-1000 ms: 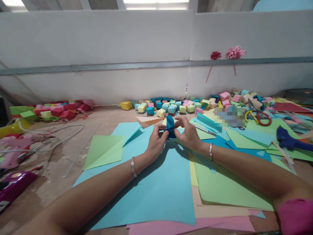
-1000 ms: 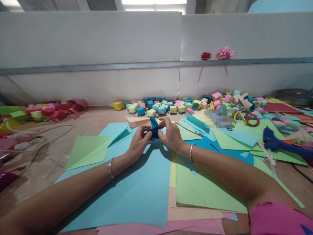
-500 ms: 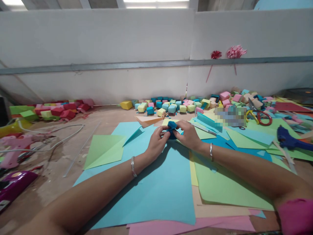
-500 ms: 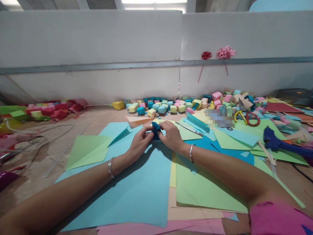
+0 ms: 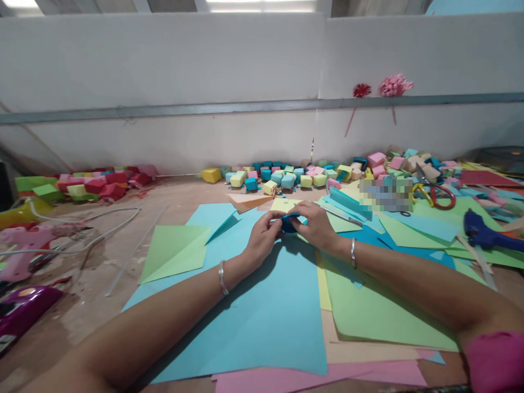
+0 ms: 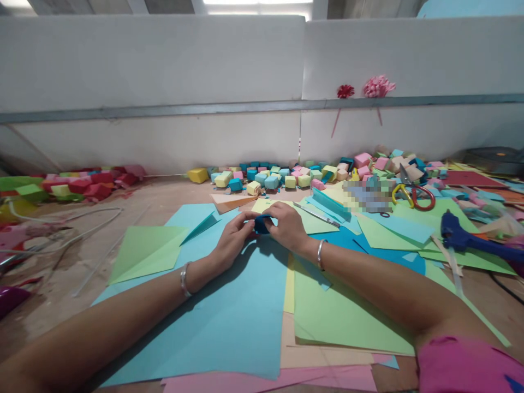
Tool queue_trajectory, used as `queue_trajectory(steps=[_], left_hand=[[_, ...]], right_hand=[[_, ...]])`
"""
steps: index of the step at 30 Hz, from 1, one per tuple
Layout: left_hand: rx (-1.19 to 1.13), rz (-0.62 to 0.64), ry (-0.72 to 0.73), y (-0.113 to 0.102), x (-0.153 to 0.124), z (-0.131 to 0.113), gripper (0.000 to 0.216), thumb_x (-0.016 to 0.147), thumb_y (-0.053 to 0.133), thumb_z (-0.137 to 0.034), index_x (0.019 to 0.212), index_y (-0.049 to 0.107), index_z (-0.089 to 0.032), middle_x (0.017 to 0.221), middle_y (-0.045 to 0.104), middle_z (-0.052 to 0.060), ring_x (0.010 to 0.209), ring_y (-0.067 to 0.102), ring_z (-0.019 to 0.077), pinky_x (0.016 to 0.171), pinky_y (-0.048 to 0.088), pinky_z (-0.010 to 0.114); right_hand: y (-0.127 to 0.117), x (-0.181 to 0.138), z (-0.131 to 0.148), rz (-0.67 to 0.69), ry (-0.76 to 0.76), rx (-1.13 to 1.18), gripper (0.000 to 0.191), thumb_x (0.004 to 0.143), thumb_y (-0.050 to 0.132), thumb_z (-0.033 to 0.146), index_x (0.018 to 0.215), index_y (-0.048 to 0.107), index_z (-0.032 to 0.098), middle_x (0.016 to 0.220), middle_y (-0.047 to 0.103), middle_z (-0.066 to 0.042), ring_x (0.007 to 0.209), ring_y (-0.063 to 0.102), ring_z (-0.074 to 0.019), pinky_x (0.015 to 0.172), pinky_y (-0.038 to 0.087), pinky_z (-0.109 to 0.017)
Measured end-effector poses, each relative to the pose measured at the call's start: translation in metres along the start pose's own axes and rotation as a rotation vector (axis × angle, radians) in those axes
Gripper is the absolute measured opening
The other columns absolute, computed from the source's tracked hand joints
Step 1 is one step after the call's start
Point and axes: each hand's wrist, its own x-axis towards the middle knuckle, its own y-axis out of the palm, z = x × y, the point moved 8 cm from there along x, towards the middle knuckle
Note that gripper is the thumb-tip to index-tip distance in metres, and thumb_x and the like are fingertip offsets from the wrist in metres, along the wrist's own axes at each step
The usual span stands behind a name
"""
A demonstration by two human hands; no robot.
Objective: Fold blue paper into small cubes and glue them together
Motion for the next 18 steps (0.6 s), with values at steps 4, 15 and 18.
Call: queue_trajectory(steps=[4,15,18], left_hand=[[-0.101,-0.015,-0.041,-0.001,0.000,0.003,0.024,0.079,0.069,-0.037,0.094,0.067,-0.019,0.089,0.065,0.003,0.075,0.061,0.0140,0.063,0.054,0.024],[-0.311,0.051,-0.194,0.000,0.006,0.010,0.029,0.072,0.077,-0.040,0.086,0.064,-0.018,0.077,0.059,0.000,0.064,0.057,0.0101,0.055,0.049,0.020],[-0.388,0.085,-0.180,0.005,0.004,0.007,0.028,0.071,0.078,-0.037,0.083,0.060,-0.019,0.069,0.054,-0.003,0.059,0.052,0.0084,0.053,0.045,0.018]], right_hand=[[-0.002,0.001,-0.001,-0.018,0.021,0.029,0.010,0.082,0.062,0.021,0.080,0.072,0.020,0.078,0.066,-0.004,0.076,0.060,-0.0186,0.071,0.046,-0.032],[-0.004,0.001,-0.006,-0.058,0.194,0.457,0.009,0.076,0.066,0.026,0.076,0.073,0.020,0.080,0.071,-0.003,0.073,0.060,-0.0171,0.067,0.049,-0.033],[-0.006,0.000,-0.006,-0.083,0.224,0.460,0.009,0.073,0.066,0.025,0.074,0.073,0.020,0.075,0.070,-0.002,0.068,0.059,-0.0154,0.062,0.048,-0.030]])
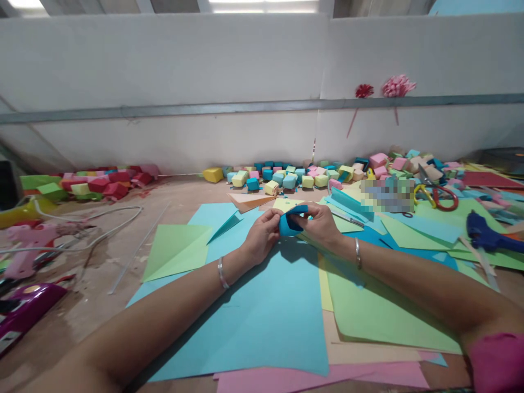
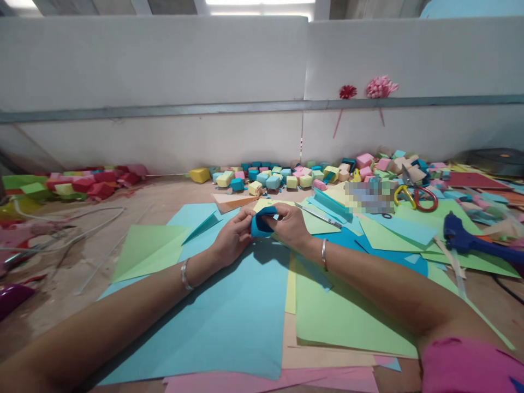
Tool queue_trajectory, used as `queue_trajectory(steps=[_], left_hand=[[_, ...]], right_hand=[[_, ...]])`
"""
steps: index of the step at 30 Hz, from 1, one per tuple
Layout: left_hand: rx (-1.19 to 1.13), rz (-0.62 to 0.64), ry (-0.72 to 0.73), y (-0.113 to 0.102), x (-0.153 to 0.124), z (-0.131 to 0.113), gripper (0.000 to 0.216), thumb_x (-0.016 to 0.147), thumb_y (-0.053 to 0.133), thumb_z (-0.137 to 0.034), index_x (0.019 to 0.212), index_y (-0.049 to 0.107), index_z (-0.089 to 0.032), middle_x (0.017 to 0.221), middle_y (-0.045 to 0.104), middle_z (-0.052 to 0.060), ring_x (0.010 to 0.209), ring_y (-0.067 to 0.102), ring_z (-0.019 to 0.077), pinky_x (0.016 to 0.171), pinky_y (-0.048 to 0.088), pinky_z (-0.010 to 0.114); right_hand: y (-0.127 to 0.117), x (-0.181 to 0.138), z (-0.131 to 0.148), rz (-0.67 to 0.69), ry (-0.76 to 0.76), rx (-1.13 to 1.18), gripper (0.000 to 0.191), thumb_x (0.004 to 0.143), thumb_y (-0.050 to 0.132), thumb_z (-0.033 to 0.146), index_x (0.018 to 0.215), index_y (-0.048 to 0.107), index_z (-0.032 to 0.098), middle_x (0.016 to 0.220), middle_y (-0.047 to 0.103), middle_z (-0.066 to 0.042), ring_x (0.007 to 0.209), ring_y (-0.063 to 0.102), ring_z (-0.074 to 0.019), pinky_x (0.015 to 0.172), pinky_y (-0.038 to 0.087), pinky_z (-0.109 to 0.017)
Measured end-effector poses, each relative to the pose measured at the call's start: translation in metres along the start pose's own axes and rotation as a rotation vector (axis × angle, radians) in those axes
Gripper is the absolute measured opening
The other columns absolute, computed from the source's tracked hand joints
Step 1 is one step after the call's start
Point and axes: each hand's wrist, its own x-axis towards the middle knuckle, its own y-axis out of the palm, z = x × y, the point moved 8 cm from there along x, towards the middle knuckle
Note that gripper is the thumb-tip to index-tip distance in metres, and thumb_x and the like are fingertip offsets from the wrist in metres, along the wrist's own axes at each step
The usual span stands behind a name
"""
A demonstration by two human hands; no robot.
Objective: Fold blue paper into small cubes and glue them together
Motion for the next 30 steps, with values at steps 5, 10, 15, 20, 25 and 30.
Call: queue_trajectory(steps=[5,10,15,20,25,30], left_hand=[[-0.053,0.041,-0.008,0.004,0.000,0.002,0.031,0.070,0.080,-0.035,0.081,0.056,-0.019,0.071,0.055,-0.004,0.063,0.054,0.0098,0.064,0.050,0.024],[-0.070,0.065,-0.040,0.004,0.001,0.005,0.031,0.070,0.081,-0.034,0.080,0.057,-0.018,0.072,0.056,-0.003,0.064,0.054,0.0102,0.064,0.050,0.024],[-0.061,0.082,-0.072,0.005,0.001,0.007,0.032,0.070,0.082,-0.036,0.079,0.058,-0.018,0.071,0.055,-0.002,0.063,0.054,0.0102,0.062,0.051,0.024],[-0.085,0.073,-0.084,0.003,0.002,0.008,0.032,0.069,0.083,-0.035,0.079,0.057,-0.018,0.071,0.055,-0.003,0.063,0.054,0.0102,0.061,0.052,0.023],[-0.082,0.062,-0.080,0.001,0.003,0.008,0.032,0.069,0.083,-0.035,0.077,0.058,-0.017,0.070,0.055,-0.002,0.062,0.054,0.0101,0.059,0.051,0.023],[-0.103,0.057,-0.088,0.001,0.003,0.008,0.034,0.068,0.084,-0.035,0.079,0.059,-0.016,0.070,0.057,-0.002,0.062,0.056,0.0105,0.059,0.052,0.023]], right_hand=[[0.000,-0.001,-0.006,-0.033,0.047,0.019,0.012,0.071,0.066,0.025,0.078,0.073,0.018,0.071,0.068,-0.001,0.063,0.056,-0.0135,0.057,0.045,-0.026],[-0.002,-0.001,0.000,-0.063,-0.012,-0.073,0.007,0.071,0.063,0.023,0.076,0.066,0.019,0.077,0.065,-0.001,0.071,0.056,-0.0149,0.061,0.043,-0.027],[-0.005,-0.002,0.014,-0.080,-0.124,-0.101,0.006,0.069,0.061,0.018,0.069,0.055,0.021,0.077,0.059,-0.001,0.074,0.053,-0.0148,0.062,0.040,-0.026],[-0.002,-0.001,0.018,-0.028,-0.171,-0.152,0.011,0.064,0.056,0.010,0.067,0.057,0.021,0.074,0.056,0.000,0.069,0.051,-0.0138,0.061,0.039,-0.026],[0.001,0.002,0.025,0.066,-0.242,-0.257,0.020,0.059,0.051,0.004,0.069,0.059,0.020,0.073,0.056,0.000,0.070,0.051,-0.0140,0.061,0.039,-0.025],[0.005,0.009,0.031,0.208,-0.290,-0.382,0.022,0.060,0.054,0.003,0.074,0.062,0.018,0.076,0.059,-0.002,0.073,0.053,-0.0153,0.064,0.040,-0.026]])
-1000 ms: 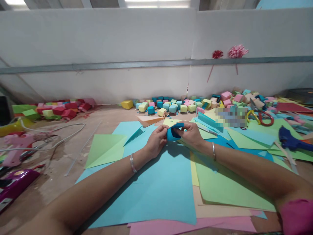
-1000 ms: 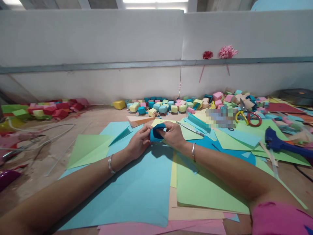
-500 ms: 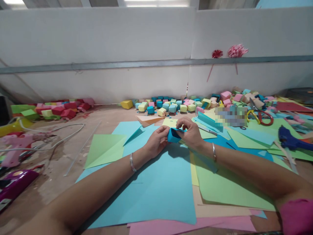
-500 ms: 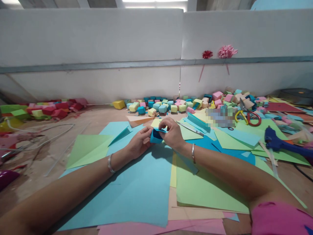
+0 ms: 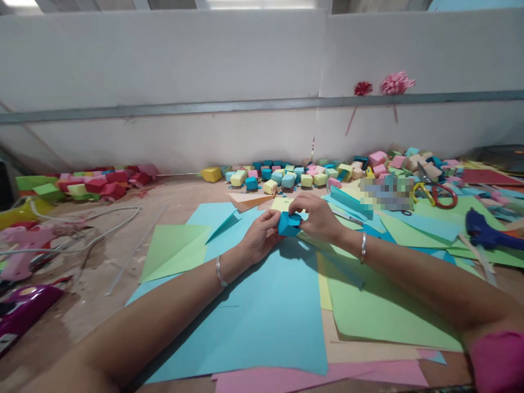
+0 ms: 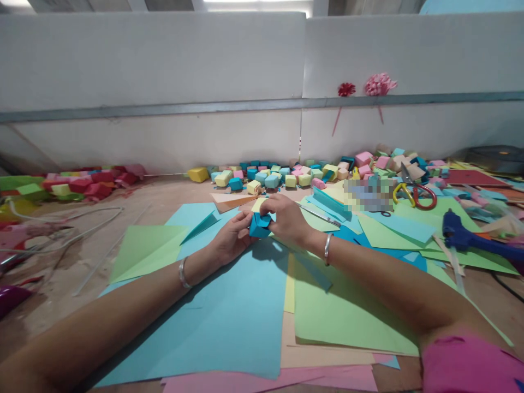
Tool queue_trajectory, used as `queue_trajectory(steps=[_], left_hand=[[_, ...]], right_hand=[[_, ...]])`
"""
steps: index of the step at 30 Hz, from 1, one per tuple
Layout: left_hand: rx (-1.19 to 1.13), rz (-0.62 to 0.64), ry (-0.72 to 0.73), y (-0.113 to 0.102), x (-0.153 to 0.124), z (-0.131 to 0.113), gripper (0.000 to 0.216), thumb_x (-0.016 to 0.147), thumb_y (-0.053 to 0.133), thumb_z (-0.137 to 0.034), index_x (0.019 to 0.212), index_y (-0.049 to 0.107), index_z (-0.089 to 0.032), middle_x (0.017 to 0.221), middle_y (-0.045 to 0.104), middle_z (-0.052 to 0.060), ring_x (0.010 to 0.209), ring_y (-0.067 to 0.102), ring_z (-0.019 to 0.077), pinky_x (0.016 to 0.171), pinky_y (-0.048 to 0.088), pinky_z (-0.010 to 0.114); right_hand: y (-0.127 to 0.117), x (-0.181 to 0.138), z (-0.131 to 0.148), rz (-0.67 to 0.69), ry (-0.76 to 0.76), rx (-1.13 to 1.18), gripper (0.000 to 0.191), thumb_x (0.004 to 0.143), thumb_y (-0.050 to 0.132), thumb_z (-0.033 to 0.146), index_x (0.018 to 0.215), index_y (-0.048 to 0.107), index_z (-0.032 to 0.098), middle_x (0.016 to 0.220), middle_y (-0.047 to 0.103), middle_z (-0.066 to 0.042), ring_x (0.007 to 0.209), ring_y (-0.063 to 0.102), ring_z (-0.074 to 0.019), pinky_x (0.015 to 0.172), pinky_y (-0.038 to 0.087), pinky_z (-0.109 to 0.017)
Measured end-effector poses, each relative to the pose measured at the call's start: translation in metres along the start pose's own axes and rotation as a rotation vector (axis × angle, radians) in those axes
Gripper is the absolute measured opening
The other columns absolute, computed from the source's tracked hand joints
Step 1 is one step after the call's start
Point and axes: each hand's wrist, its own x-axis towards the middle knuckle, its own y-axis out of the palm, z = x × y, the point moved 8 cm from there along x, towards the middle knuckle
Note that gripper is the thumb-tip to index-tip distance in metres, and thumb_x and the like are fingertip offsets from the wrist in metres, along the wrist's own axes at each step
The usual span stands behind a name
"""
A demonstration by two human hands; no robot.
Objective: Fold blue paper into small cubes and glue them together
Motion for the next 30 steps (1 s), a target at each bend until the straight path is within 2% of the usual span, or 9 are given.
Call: queue_trajectory(steps=[5,8,13,17,22,26,30], left_hand=[[-0.047,-0.019,0.004,-0.004,0.002,0.000,0.032,0.069,0.084,-0.031,0.083,0.060,-0.015,0.075,0.060,-0.002,0.066,0.059,0.0107,0.063,0.053,0.023],[-0.041,-0.022,0.002,-0.006,0.004,0.000,0.028,0.072,0.082,-0.029,0.084,0.061,-0.015,0.075,0.060,-0.002,0.065,0.058,0.0101,0.062,0.053,0.022],[-0.001,0.010,0.006,-0.003,0.002,0.000,0.027,0.074,0.080,-0.032,0.081,0.060,-0.015,0.074,0.059,-0.002,0.064,0.057,0.0095,0.059,0.050,0.021],[0.022,0.008,-0.008,-0.003,0.001,0.001,0.027,0.074,0.080,-0.034,0.083,0.062,-0.015,0.076,0.060,-0.001,0.064,0.057,0.0095,0.055,0.047,0.019],[0.037,0.028,-0.003,0.000,0.002,0.002,0.030,0.079,0.075,-0.039,0.094,0.068,-0.013,0.082,0.066,0.004,0.072,0.062,0.0134,0.062,0.050,0.022],[0.020,0.137,-0.072,0.011,0.000,0.011,0.038,0.087,0.063,-0.046,0.099,0.070,-0.011,0.086,0.068,0.009,0.075,0.063,0.0171,0.067,0.054,0.027],[0.011,0.209,-0.084,0.020,-0.006,0.012,0.031,0.090,0.061,-0.037,0.111,0.068,-0.016,0.097,0.068,0.010,0.084,0.064,0.0198,0.075,0.057,0.033]], right_hand=[[0.002,0.003,0.002,0.130,-0.008,-0.123,0.036,0.062,0.047,-0.004,0.084,0.067,0.015,0.089,0.066,-0.007,0.089,0.059,-0.0196,0.076,0.044,-0.029],[0.001,0.003,0.003,0.136,0.017,-0.136,0.028,0.071,0.049,0.000,0.084,0.068,0.015,0.090,0.068,-0.008,0.091,0.060,-0.0202,0.080,0.044,-0.030],[0.000,0.003,0.000,0.147,0.088,-0.118,0.006,0.077,0.060,0.011,0.080,0.064,0.016,0.083,0.067,-0.005,0.080,0.058,-0.0164,0.073,0.042,-0.027],[0.003,0.004,-0.009,0.197,0.169,-0.094,0.008,0.078,0.062,0.014,0.086,0.063,0.015,0.080,0.067,-0.002,0.072,0.056,-0.0128,0.066,0.038,-0.024],[0.014,0.000,-0.010,0.354,0.211,-0.151,0.006,0.080,0.062,0.019,0.076,0.064,0.015,0.073,0.066,-0.001,0.066,0.053,-0.0110,0.062,0.032,-0.022],[0.016,-0.003,-0.003,0.388,0.187,-0.300,0.012,0.082,0.059,0.027,0.077,0.063,0.016,0.074,0.066,-0.002,0.067,0.052,-0.0127,0.059,0.028,-0.024],[0.019,-0.006,-0.002,0.473,0.187,-0.425,0.013,0.083,0.054,0.023,0.083,0.065,0.017,0.080,0.070,-0.005,0.071,0.057,-0.0160,0.058,0.026,-0.026]])
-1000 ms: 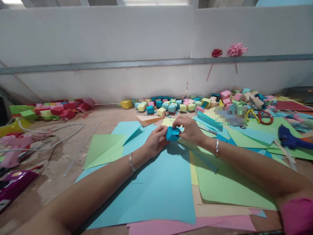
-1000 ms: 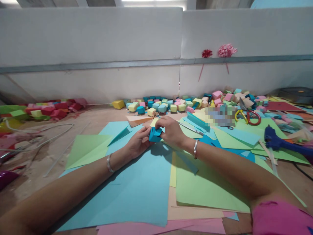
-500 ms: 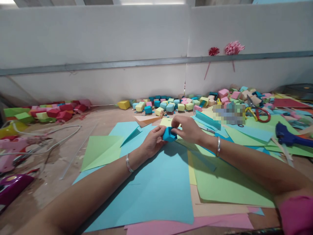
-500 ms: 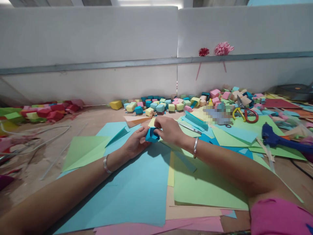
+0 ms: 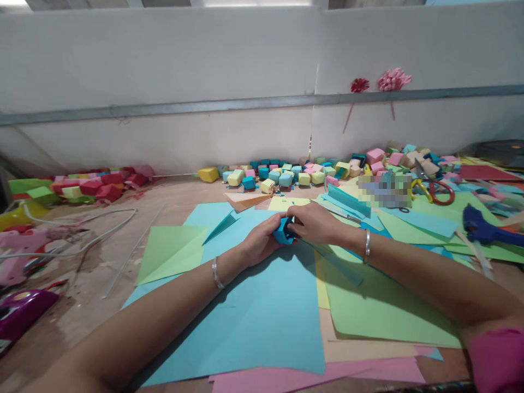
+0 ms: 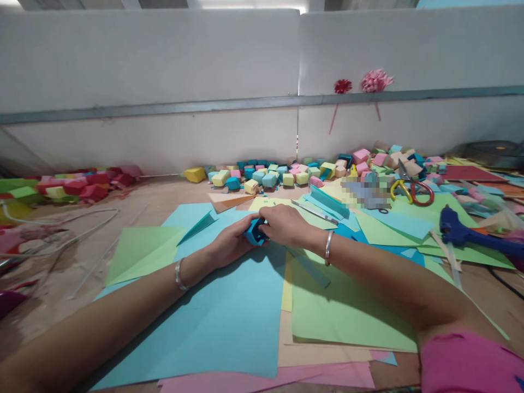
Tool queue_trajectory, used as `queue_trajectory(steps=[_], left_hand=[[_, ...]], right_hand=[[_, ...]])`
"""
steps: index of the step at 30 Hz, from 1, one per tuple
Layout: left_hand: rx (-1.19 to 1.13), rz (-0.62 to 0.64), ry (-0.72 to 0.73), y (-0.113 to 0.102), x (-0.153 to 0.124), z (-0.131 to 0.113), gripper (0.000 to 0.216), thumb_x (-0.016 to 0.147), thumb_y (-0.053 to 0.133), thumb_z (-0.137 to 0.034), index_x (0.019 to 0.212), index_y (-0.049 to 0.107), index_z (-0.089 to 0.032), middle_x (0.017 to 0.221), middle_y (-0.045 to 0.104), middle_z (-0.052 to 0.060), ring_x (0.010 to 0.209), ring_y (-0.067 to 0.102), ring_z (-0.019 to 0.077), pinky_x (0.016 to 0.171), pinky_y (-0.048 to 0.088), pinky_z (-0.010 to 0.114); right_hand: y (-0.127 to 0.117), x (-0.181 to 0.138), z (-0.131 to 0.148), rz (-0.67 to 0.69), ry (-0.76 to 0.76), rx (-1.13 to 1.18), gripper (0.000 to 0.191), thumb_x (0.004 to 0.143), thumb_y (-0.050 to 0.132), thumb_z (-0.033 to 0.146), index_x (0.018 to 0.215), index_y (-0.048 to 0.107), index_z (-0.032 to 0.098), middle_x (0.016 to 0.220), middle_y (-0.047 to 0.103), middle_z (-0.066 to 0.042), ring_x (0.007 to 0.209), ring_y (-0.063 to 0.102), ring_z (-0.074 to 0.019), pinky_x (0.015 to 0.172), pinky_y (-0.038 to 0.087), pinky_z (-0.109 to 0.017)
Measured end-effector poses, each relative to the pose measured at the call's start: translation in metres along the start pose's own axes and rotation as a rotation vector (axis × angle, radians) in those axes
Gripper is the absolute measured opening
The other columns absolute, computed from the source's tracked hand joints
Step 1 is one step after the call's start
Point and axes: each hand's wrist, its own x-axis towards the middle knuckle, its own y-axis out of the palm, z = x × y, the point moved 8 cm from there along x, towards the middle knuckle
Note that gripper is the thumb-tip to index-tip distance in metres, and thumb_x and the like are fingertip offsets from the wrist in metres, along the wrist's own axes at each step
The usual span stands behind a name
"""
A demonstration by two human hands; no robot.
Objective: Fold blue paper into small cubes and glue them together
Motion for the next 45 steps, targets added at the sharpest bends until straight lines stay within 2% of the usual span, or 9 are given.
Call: queue_trajectory(steps=[3,7,13,19,26,30,34,38,45], left_hand=[[-0.010,0.009,-0.015,0.003,-0.003,0.000,0.029,0.090,0.060,-0.032,0.113,0.067,-0.017,0.106,0.067,0.010,0.094,0.063,0.0216,0.083,0.057,0.037],[-0.058,0.024,-0.054,0.002,-0.003,0.003,0.030,0.092,0.058,-0.030,0.120,0.064,-0.020,0.117,0.063,0.008,0.104,0.060,0.0229,0.089,0.057,0.042],[-0.049,0.083,-0.126,0.004,-0.003,0.009,0.024,0.092,0.058,-0.028,0.113,0.065,-0.017,0.106,0.065,0.008,0.099,0.062,0.0209,0.091,0.056,0.042],[-0.001,0.115,-0.153,0.011,-0.007,0.007,0.029,0.087,0.067,-0.030,0.112,0.066,-0.016,0.103,0.067,0.010,0.098,0.066,0.0233,0.090,0.057,0.040],[-0.016,0.071,-0.152,0.007,-0.006,0.004,0.023,0.086,0.067,-0.022,0.108,0.068,-0.015,0.100,0.068,0.009,0.095,0.066,0.0226,0.087,0.059,0.042],[-0.101,-0.053,-0.177,-0.003,-0.002,0.006,0.015,0.090,0.060,-0.025,0.096,0.069,-0.014,0.093,0.069,0.008,0.087,0.066,0.0209,0.082,0.061,0.041],[-0.147,-0.162,-0.218,-0.009,0.000,0.009,0.021,0.095,0.053,-0.026,0.088,0.068,-0.012,0.085,0.069,0.009,0.079,0.067,0.0193,0.075,0.062,0.038],[-0.157,-0.157,-0.227,-0.008,0.000,0.010,0.025,0.095,0.052,-0.026,0.084,0.069,-0.012,0.081,0.070,0.009,0.076,0.067,0.0194,0.072,0.062,0.037],[-0.071,-0.094,-0.227,-0.010,-0.003,0.010,0.022,0.093,0.056,-0.029,0.089,0.070,-0.013,0.086,0.072,0.011,0.082,0.069,0.0221,0.078,0.061,0.040]], right_hand=[[0.003,0.001,0.000,0.029,0.000,-0.063,0.017,0.083,0.049,0.014,0.083,0.066,0.017,0.084,0.072,-0.007,0.073,0.059,-0.0169,0.059,0.026,-0.027],[0.004,0.001,0.003,-0.029,-0.014,-0.172,0.020,0.081,0.047,0.010,0.090,0.065,0.012,0.087,0.071,-0.012,0.075,0.060,-0.0194,0.060,0.026,-0.028],[0.009,0.001,0.004,0.005,0.005,-0.137,0.018,0.082,0.051,0.015,0.091,0.066,0.013,0.088,0.071,-0.011,0.076,0.060,-0.0186,0.060,0.027,-0.027],[0.010,0.001,0.000,0.030,0.002,-0.074,0.016,0.076,0.053,0.013,0.077,0.068,0.015,0.079,0.072,-0.009,0.069,0.060,-0.0180,0.057,0.026,-0.027],[0.011,0.001,0.005,-0.042,-0.055,-0.045,0.018,0.081,0.051,0.016,0.081,0.069,0.013,0.081,0.073,-0.010,0.070,0.059,-0.0177,0.059,0.028,-0.027],[0.018,0.004,0.000,-0.026,0.001,-0.068,0.018,0.085,0.050,0.018,0.088,0.068,0.014,0.089,0.073,-0.010,0.076,0.061,-0.0186,0.059,0.028,-0.028],[0.019,0.004,0.001,-0.008,0.017,-0.102,0.025,0.093,0.043,0.026,0.094,0.066,0.015,0.092,0.072,-0.010,0.077,0.063,-0.0203,0.057,0.027,-0.029],[0.018,0.003,0.006,0.032,0.009,-0.103,0.036,0.098,0.035,0.033,0.095,0.066,0.015,0.092,0.073,-0.011,0.076,0.063,-0.0207,0.057,0.028,-0.029],[0.006,-0.002,0.012,-0.055,-0.032,-0.139,0.023,0.086,0.048,0.020,0.091,0.069,0.014,0.087,0.074,-0.010,0.071,0.060,-0.0189,0.056,0.022,-0.030]])
